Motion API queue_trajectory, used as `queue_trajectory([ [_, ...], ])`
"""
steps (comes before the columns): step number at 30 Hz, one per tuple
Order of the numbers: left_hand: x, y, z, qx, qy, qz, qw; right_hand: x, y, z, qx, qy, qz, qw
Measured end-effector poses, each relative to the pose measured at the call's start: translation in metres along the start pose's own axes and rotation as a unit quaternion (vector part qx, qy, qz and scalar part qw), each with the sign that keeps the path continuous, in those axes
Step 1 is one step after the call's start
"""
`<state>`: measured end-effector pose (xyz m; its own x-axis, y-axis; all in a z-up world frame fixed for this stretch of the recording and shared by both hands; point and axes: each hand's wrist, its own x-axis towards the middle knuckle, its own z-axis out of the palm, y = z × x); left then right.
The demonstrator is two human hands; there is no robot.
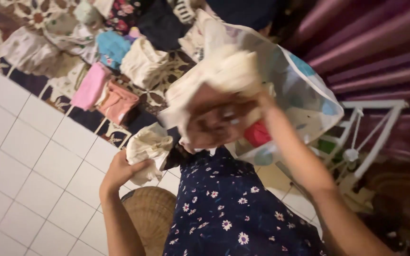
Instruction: Gathering clothes from a bed and placing them into a laundry basket.
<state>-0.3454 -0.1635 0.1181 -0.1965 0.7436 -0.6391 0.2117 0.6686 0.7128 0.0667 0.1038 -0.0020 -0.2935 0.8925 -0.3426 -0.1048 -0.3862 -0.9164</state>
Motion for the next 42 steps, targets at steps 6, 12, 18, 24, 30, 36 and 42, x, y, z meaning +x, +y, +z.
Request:
queue_trajectory([
  [6, 0.043, 0.118, 0.12, -0.05, -0.214, 0.09, 0.971, -0.047, -0.051, -0.194, 0.043, 0.134, -0.056, 0.988],
  [12, 0.168, 0.085, 0.314, 0.272, -0.279, 0.244, 0.888, -0.102, -0.111, -0.216, 0.05, 0.221, -0.12, 0.966],
  [18, 0.128, 0.132, 0.275, 0.412, 0.023, 0.407, 0.815, -0.119, -0.117, -0.205, 0.036, 0.271, -0.184, 0.944],
  [24, 0.149, 0.077, 0.243, 0.204, 0.252, 0.343, 0.881, -0.076, -0.021, -0.201, -0.084, 0.146, 0.007, 0.986],
  [30, 0.142, 0.082, 0.244, 0.056, 0.049, 0.149, 0.986, -0.01, 0.163, -0.249, -0.382, 0.145, 0.13, 0.903],
  [36, 0.138, 0.071, 0.247, 0.068, 0.056, 0.391, 0.916, 0.004, 0.246, -0.269, -0.525, 0.007, 0.176, 0.833],
  [42, 0.138, 0.056, 0.208, 0.082, 0.013, 0.401, 0.912, 0.024, 0.195, -0.218, -0.593, 0.022, 0.156, 0.79],
])
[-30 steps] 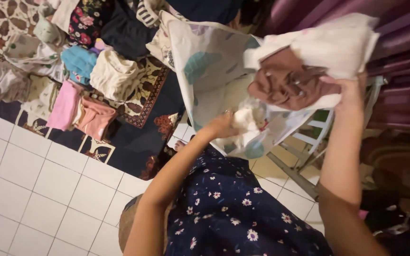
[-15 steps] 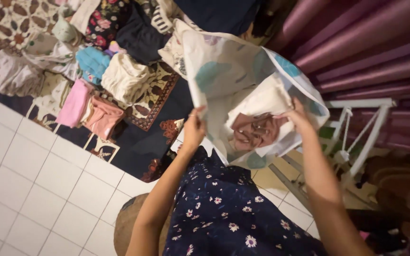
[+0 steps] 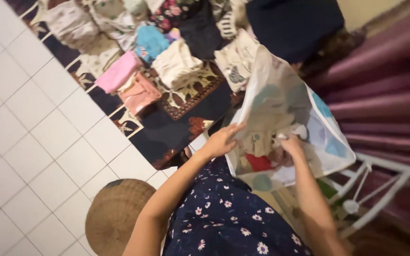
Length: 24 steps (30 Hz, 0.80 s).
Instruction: Gathering clothes from a bed and placing them into a laundry basket.
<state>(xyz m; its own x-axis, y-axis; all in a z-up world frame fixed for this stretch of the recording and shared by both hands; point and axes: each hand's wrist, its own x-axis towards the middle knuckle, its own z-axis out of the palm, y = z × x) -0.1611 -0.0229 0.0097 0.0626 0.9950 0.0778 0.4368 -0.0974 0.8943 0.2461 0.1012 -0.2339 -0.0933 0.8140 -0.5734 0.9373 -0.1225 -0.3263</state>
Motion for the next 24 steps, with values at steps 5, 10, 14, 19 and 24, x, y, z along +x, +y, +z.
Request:
queue_trajectory([
  [5, -0.022, -0.024, -0.059, 0.048, 0.155, -0.045, 0.986, -0.052, -0.262, -0.106, 0.428, 0.06, -0.167, 0.886],
  [10, -0.053, -0.137, -0.134, 0.089, 0.556, -0.213, 0.798, -0.081, -0.46, -0.069, 0.611, -0.226, -0.029, 0.758],
  [14, -0.065, -0.246, -0.164, -0.123, 0.644, -0.238, 0.717, -0.04, -0.526, -0.001, 0.65, -0.269, 0.147, 0.695],
  [19, -0.089, -0.294, -0.166, -0.095, 0.578, -0.4, 0.705, -0.001, -0.547, 0.043, 0.69, -0.241, 0.167, 0.661],
  [24, -0.098, -0.296, -0.17, -0.1, 0.505, -0.446, 0.732, 0.013, -0.542, 0.052, 0.746, -0.249, 0.141, 0.602],
])
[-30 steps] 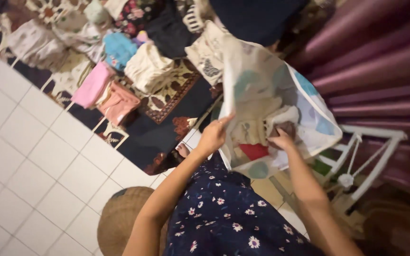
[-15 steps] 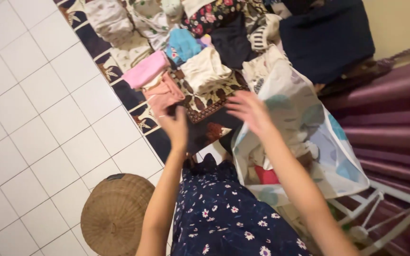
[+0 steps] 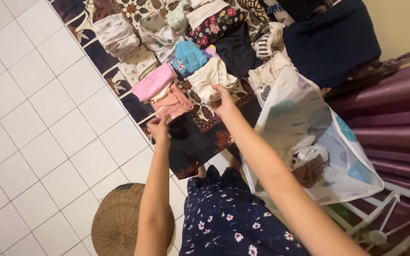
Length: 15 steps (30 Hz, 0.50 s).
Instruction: Gathering clothes from a bed and placing them into a laundry basket.
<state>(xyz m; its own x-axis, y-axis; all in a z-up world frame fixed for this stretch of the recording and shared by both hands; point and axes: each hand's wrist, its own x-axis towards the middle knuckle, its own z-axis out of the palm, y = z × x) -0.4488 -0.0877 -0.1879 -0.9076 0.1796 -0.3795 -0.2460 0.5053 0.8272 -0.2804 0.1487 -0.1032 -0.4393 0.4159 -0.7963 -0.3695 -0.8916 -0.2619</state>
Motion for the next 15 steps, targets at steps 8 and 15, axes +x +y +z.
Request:
queue_trajectory([
  [8, -0.044, 0.066, 0.005, -0.168, -0.098, -0.06, 0.979, -0.055, 0.006, 0.008, 0.018, -0.024, -0.073, 0.997],
  [15, -0.157, 0.105, -0.05, -0.337, -0.233, -0.047, 0.911, -0.052, -0.004, -0.019, -0.083, 0.001, -0.035, 0.996],
])
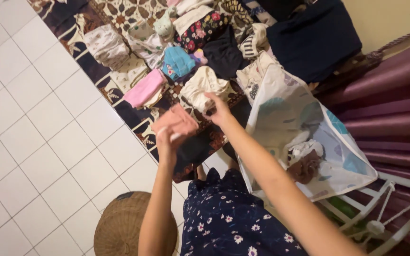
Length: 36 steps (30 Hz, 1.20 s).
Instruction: Gathering clothes from a bed and placing them into a laundry basket.
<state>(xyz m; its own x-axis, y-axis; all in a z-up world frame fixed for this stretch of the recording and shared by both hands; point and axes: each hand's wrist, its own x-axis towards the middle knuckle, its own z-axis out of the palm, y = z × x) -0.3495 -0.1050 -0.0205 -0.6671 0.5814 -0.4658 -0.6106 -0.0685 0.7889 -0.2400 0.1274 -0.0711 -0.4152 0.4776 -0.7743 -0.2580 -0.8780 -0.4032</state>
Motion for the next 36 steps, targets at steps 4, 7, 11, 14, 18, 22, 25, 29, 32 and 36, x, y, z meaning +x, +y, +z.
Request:
queue_trajectory([
  [4, -0.052, -0.005, -0.006, 0.0, -0.01, -0.031, 0.999, 0.009, -0.006, 0.006, -0.056, -0.033, 0.019, 0.998],
  [7, -0.088, 0.007, 0.008, 0.021, 0.01, -0.072, 0.997, 0.011, -0.001, 0.005, -0.074, -0.044, -0.044, 0.995],
  [11, -0.101, 0.005, 0.016, -0.003, -0.055, -0.083, 0.995, -0.016, -0.003, -0.011, -0.013, -0.089, -0.113, 0.989],
  [14, -0.1, -0.007, 0.028, 0.018, -0.035, -0.108, 0.993, -0.045, -0.015, -0.069, -0.006, -0.111, -0.1, 0.989],
  [18, -0.092, -0.037, 0.069, 0.057, -0.131, -0.129, 0.981, -0.092, -0.044, -0.208, -0.001, -0.064, -0.093, 0.994],
  [22, -0.091, -0.095, 0.146, 0.241, -0.302, -0.09, 0.918, -0.174, -0.07, -0.346, 0.119, 0.029, -0.249, 0.961],
  [25, -0.092, -0.166, 0.199, 0.318, -0.382, -0.116, 0.86, -0.232, -0.084, -0.41, 0.157, 0.092, -0.358, 0.916],
  [29, -0.138, -0.201, 0.275, 0.36, -0.416, -0.239, 0.8, -0.286, -0.089, -0.454, 0.154, 0.152, -0.416, 0.883],
  [32, -0.144, -0.291, 0.264, 0.434, -0.422, -0.137, 0.784, -0.301, -0.089, -0.453, 0.134, 0.202, -0.426, 0.872],
  [36, -0.118, -0.354, 0.225, 0.531, -0.416, -0.012, 0.738, -0.289, -0.081, -0.46, 0.13, 0.195, -0.411, 0.881],
])
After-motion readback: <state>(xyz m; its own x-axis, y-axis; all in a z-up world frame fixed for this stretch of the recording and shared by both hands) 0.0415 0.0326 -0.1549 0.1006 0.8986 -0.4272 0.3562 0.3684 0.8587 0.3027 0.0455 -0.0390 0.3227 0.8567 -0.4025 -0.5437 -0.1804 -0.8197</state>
